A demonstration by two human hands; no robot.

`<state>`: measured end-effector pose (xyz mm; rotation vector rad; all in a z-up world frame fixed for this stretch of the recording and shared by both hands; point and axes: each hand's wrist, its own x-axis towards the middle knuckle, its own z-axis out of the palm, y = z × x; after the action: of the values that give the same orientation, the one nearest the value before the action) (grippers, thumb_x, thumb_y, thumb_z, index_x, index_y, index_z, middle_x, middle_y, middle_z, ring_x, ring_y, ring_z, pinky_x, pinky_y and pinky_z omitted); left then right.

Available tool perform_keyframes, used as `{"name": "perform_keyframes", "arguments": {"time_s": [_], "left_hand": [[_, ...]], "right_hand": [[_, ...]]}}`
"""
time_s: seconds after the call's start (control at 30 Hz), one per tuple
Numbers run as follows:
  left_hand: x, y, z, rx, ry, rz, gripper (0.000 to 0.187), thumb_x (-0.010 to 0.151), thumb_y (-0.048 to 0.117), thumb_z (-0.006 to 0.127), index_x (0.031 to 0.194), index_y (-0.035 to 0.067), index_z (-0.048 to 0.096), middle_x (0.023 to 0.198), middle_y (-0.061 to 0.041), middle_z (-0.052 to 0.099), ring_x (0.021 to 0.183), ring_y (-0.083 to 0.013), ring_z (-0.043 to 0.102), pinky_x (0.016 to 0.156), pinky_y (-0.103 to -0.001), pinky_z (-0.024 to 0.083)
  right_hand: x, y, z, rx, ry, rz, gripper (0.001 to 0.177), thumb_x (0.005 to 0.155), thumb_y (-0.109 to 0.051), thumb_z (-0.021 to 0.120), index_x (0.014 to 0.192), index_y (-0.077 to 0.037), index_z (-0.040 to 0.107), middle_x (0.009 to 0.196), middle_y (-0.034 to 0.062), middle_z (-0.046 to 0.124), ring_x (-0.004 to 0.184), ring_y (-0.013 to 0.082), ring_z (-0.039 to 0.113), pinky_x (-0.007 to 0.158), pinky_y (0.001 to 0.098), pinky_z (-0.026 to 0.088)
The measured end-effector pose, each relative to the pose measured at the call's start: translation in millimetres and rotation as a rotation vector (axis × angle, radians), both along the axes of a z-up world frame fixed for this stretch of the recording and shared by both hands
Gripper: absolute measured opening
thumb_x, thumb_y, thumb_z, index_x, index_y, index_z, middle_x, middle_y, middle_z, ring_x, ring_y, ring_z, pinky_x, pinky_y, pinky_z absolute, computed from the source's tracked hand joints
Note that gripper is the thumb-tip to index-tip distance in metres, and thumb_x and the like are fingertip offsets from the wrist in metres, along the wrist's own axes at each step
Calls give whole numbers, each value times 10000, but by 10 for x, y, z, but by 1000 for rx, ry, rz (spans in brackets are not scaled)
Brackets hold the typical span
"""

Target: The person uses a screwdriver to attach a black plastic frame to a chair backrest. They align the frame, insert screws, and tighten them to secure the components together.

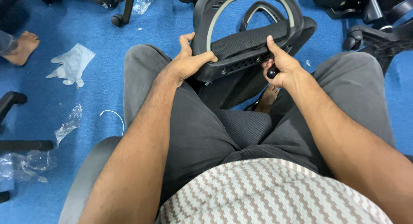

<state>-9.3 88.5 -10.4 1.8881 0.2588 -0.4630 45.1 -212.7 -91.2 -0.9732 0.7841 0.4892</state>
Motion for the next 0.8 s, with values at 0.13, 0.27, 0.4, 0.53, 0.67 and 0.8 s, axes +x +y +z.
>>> {"name": "perform_keyframes", "arguments": {"time_s": [0.13, 0.27, 0.4, 0.53, 0.67, 0.8], "left_hand": [[35, 38, -118, -32, -8, 38, 1063, 642, 392, 741, 1498, 97, 183, 1259, -268, 603, 1225, -345, 597, 1032, -495, 464], [113, 21, -254, 267, -198, 22, 900, 705, 412, 744, 1371, -58, 363, 1277, -307, 602, 1229, -382, 614, 1085, -509, 501], [95, -189, -273, 900, -948, -231, 604, 788, 456, 796, 1098, -21, 594, 1238, -299, 624, 1319, -516, 502, 1086, -765, 296], [75, -654, -103, 954, -658, -476, 946, 674, 589, 850, 1321, -26, 536, 1226, -220, 651, 1223, -382, 599, 1116, -581, 397], [218, -981, 173, 1084, -328, -553, 1109, 551, 709, 902, 1324, -5, 551, 1277, -173, 636, 1163, -322, 633, 968, -432, 542], [498, -1153, 351, 1001, -110, -585, 1134, 537, 702, 927, 1348, 5, 552, 1272, -116, 664, 1192, -273, 652, 967, -437, 560]], "right_hand": [[45, -38, -97, 131, -63, 63, 353, 892, -377, 825, 804, -134, 585, 697, -46, 550, 497, 8, 464, 410, 106, 403], [18, 19, -31, 89, -40, 59, 309, 918, -309, 798, 812, -109, 587, 712, -12, 590, 491, -7, 454, 409, 96, 417], [-49, 126, 1, 74, -27, 80, 275, 905, -236, 810, 808, -99, 593, 722, 2, 627, 473, -18, 446, 402, 88, 417], [-52, 159, -73, 39, -26, 64, 335, 890, -282, 824, 754, -107, 573, 672, -13, 570, 449, 15, 471, 389, 102, 420], [-98, 77, -122, 82, -66, 126, 370, 893, -323, 848, 748, -131, 568, 657, -44, 514, 449, 13, 457, 398, 119, 414], [-180, 86, -198, -143, -99, 10, 357, 823, -405, 851, 804, -138, 615, 703, -47, 575, 464, 34, 469, 401, 168, 401]]}}
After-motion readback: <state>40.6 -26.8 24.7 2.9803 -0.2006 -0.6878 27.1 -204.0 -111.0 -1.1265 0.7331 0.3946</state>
